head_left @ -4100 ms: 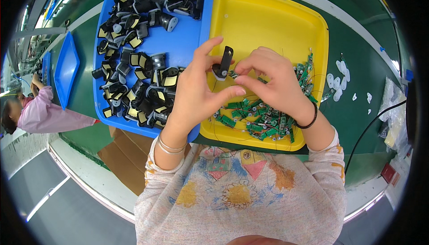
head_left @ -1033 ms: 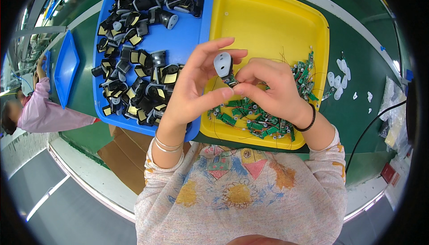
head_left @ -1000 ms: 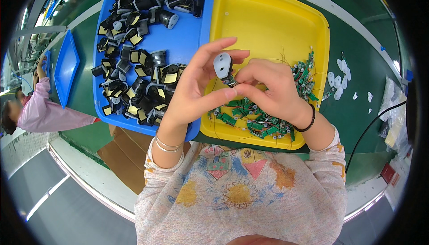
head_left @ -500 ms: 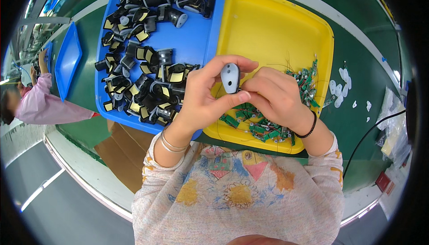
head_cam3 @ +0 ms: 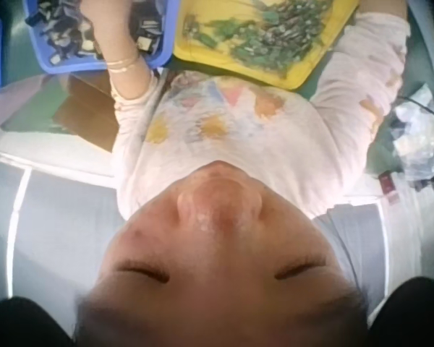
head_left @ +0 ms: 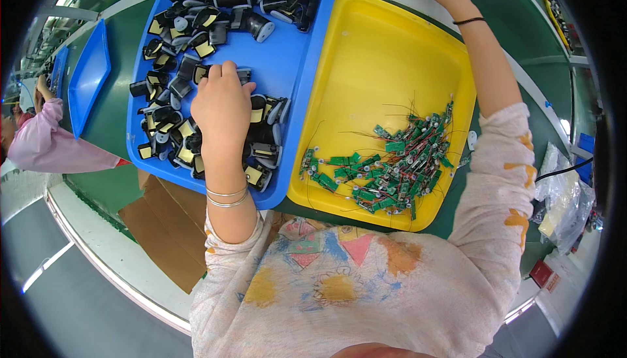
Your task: The person inserts small green circuit boards into black plastic housings. They pick up a housing from a blue tray and a circuit board from a yellow tray, then fit the board into the housing by hand. The person repeats this process continuously, placing the assembled units back into the blue tray.
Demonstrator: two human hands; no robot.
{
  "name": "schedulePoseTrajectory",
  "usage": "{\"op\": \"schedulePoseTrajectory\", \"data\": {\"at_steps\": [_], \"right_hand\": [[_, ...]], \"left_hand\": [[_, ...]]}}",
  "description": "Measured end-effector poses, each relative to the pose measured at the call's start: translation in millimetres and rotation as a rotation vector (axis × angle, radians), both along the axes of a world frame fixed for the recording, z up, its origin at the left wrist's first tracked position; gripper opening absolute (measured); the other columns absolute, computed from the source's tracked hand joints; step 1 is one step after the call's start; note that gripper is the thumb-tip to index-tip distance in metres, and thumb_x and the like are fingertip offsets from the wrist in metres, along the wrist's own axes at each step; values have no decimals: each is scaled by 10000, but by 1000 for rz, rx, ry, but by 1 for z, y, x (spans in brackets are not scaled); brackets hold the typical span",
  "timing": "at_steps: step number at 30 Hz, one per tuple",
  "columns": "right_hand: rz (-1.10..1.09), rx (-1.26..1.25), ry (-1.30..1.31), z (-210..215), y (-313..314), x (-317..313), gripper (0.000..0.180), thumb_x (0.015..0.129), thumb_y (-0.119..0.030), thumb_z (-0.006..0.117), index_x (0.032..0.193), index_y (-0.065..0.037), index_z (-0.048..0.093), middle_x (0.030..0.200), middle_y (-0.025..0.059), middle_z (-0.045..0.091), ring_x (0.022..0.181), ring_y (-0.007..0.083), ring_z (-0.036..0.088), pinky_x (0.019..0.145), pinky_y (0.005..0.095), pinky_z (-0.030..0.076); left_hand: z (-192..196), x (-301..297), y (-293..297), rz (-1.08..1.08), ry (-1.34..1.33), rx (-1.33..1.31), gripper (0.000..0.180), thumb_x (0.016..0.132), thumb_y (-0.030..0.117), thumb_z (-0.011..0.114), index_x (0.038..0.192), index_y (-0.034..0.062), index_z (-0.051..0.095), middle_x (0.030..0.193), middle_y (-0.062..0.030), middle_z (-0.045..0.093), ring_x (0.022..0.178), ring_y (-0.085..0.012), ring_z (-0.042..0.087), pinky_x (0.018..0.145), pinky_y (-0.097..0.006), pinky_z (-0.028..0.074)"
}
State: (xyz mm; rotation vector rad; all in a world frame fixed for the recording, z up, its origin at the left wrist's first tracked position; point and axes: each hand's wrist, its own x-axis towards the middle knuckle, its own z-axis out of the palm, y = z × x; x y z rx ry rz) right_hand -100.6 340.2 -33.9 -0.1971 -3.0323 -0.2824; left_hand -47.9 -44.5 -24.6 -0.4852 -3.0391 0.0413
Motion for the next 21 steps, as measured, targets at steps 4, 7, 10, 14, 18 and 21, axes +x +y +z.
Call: {"op": "schedulePoseTrajectory", "data": {"at_steps": [4, 7, 10, 14, 18, 21], "right_hand": [[-34, -194, 141, -8, -2, 13, 153, 729, -194, 612, 798, -64, 569, 769, 115, 573, 765, 288, 559, 659, 379, 446], [226, -254, 487, 17, -36, 43, 179, 738, -209, 609, 814, -60, 546, 761, 117, 575, 752, 300, 557, 651, 393, 441], [302, -787, 174, 52, -90, 109, 148, 731, -147, 609, 837, -54, 566, 717, 75, 525, 690, 231, 531, 622, 317, 439], [419, -560, -209, 48, -136, 182, 239, 580, -181, 727, 732, -68, 582, 794, 60, 476, 830, 236, 482, 678, 330, 432], [328, -600, -271, 33, -138, 194, 277, 527, -135, 753, 728, -64, 575, 798, 60, 478, 810, 251, 473, 670, 335, 417], [323, -597, -123, 34, -139, 190, 220, 579, -153, 738, 710, -53, 593, 761, 48, 485, 750, 209, 496, 620, 311, 427]], "left_hand": [[10, 1, 7, 84, -86, 127, 279, 709, 221, 670, 863, 56, 507, 895, -97, 584, 769, -264, 593, 602, -355, 472], [11, 6, 7, -3, 70, 358, 279, 736, 160, 644, 966, 60, 523, 894, -110, 581, 759, -269, 591, 627, -349, 470], [15, 12, 11, -90, 80, 576, 300, 740, 104, 642, 1021, 50, 551, 902, -110, 545, 691, -226, 570, 588, -304, 469], [25, 22, 23, -183, -28, 825, 250, 728, 56, 650, 967, 25, 585, 889, -83, 510, 599, -152, 514, 491, -225, 438], [23, 30, 31, -272, -155, 1001, 195, 749, 67, 631, 921, 12, 557, 797, -92, 521, 561, -180, 501, 487, -238, 423], [23, 34, 34, -314, -208, 863, 151, 812, 128, 564, 864, 6, 494, 732, -138, 511, 560, -264, 503, 499, -313, 407]]}}
